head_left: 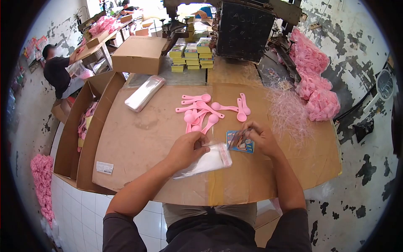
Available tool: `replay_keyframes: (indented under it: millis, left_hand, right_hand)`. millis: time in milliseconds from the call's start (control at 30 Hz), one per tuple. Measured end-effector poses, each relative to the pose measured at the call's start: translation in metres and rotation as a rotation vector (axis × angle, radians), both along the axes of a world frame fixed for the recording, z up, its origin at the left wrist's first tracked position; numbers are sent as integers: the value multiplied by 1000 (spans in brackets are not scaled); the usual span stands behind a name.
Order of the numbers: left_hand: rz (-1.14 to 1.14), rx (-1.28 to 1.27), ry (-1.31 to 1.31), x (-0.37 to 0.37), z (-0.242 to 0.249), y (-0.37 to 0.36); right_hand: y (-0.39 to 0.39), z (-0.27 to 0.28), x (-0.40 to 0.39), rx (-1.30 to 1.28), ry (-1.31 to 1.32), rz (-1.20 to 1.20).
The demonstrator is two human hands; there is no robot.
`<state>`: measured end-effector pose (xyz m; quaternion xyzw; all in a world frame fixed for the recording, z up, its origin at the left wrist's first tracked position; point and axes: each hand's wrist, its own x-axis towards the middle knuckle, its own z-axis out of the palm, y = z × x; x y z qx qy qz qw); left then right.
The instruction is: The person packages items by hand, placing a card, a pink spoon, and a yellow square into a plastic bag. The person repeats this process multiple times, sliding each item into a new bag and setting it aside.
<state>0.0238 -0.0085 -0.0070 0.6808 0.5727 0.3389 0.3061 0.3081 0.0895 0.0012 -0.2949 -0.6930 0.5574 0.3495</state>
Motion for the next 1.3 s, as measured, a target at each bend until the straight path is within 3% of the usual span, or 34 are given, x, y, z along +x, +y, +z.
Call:
replay_keyframes:
  millis: [200, 300, 400, 500, 600, 700, 800, 1000, 1100, 1300]
  left_hand:
    - [11, -17, -88, -3, -3, 1]
    - [10, 25, -88, -5, 3, 1]
    - [16, 44, -84, -6, 2, 2]
    - [43, 38, -261, -9, -9, 6]
    - [68, 39, -204, -13, -1, 7]
    - [65, 153, -387, -18, -10, 14]
    - [51, -28, -641, -21, 9, 10]
    - [-45, -171, -767, -17, 15, 8]
    - [-80, -114, -746, -12, 7, 9]
    - [-59, -126, -718, -12, 4, 9]
  right_hand:
    - [-17, 2, -20, 205, -109, 297]
    - [-17, -4, -21, 349, -301, 325]
    - [-17, -6, -24, 427, -262, 307]
    - [-17, -8, -23, 494, -282, 320]
    - [-18, -9, -24, 456, -263, 319]
    - [-20, -9, -24, 444, -265, 292]
    - [-16, -16, -25, 378, -164, 278]
    - [-17, -13, -25, 17, -87, -165]
    - [-19, -5, -32, 10, 41, -214]
    - [-8, -12, -23, 118, -53, -282]
